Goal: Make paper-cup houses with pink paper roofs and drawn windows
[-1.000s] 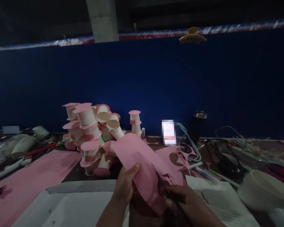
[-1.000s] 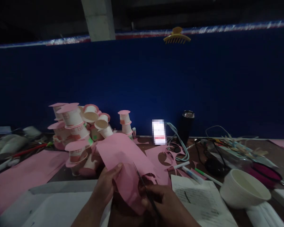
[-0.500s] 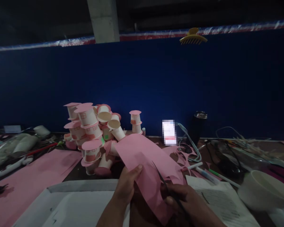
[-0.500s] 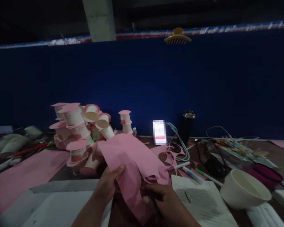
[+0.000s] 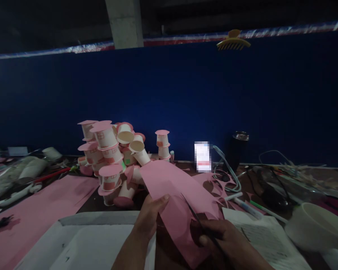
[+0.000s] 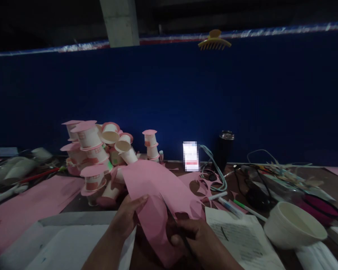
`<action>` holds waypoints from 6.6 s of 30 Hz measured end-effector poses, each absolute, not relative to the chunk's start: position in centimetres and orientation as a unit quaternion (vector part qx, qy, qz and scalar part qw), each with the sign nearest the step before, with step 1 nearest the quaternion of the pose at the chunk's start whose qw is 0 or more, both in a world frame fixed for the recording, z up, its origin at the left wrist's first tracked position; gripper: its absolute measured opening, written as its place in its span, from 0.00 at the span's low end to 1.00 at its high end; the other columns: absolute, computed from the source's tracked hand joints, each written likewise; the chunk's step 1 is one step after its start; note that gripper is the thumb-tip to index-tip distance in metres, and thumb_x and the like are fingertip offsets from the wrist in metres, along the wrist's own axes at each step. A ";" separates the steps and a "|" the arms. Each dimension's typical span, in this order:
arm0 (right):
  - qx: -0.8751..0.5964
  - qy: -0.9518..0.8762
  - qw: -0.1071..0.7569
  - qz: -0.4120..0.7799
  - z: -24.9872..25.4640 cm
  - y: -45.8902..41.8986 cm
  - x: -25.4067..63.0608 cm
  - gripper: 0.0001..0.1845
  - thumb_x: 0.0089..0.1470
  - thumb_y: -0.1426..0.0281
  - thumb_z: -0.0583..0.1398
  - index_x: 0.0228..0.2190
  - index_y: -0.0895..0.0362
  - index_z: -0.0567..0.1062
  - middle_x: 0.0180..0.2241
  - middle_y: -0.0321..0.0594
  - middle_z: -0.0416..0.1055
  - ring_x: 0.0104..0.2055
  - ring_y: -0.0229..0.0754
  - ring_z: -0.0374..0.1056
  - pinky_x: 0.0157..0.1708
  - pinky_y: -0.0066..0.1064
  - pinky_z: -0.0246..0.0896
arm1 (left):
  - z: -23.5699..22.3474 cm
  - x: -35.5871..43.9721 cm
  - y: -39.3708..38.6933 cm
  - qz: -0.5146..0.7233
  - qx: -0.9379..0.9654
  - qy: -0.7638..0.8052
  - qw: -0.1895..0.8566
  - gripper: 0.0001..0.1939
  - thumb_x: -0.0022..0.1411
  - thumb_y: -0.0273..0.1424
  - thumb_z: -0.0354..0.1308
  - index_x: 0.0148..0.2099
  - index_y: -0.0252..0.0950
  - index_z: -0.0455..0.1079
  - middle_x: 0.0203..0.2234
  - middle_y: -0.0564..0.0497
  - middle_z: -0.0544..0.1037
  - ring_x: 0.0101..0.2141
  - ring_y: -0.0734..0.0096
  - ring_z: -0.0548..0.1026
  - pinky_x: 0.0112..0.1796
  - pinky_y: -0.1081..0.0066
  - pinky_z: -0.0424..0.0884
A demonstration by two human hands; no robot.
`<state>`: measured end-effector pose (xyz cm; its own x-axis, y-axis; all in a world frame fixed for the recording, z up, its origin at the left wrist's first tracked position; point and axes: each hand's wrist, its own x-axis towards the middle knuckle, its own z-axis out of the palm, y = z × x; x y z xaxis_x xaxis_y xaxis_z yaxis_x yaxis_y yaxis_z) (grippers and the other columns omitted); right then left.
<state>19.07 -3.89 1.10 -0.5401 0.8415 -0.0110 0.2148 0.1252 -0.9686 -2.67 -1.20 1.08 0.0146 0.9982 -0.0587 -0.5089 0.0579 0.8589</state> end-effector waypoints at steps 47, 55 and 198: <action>-0.464 -0.611 0.235 0.597 0.8 -4.5 18.7 0.14 0.42 0.60 0.65 0.28 0.56 0.71 0.21 0.33 0.68 0.21 0.34 0.62 0.21 0.24 0.54 | 1.5 -4.6 -0.5 0.504 0.526 0.474 0.495 0.19 0.53 0.36 0.62 0.45 0.32 0.75 0.40 0.42 0.79 0.42 0.52 0.74 0.41 0.64 0.68; -0.463 -0.671 0.244 0.526 1.2 -4.3 19.0 0.12 0.42 0.62 0.65 0.27 0.57 0.75 0.26 0.34 0.71 0.29 0.38 0.64 0.28 0.25 0.58 | 1.9 -3.8 -1.2 0.503 0.494 0.382 0.598 0.22 0.51 0.37 0.64 0.47 0.32 0.74 0.40 0.42 0.79 0.39 0.55 0.75 0.42 0.63 0.68; -0.452 -0.596 0.341 0.569 -0.1 -3.7 18.5 0.18 0.45 0.57 0.65 0.31 0.59 0.74 0.21 0.31 0.63 0.22 0.32 0.55 0.21 0.24 0.49 | 1.2 -3.4 -1.1 0.433 0.499 0.355 0.662 0.23 0.50 0.28 0.65 0.50 0.33 0.67 0.41 0.44 0.78 0.40 0.59 0.75 0.44 0.62 0.69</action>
<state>18.53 -3.73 -0.11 -0.3585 0.9272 -0.1085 0.1513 -0.0570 -0.9868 -3.35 -1.06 1.19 0.3730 0.9271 -0.0380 -0.2184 0.1275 0.9675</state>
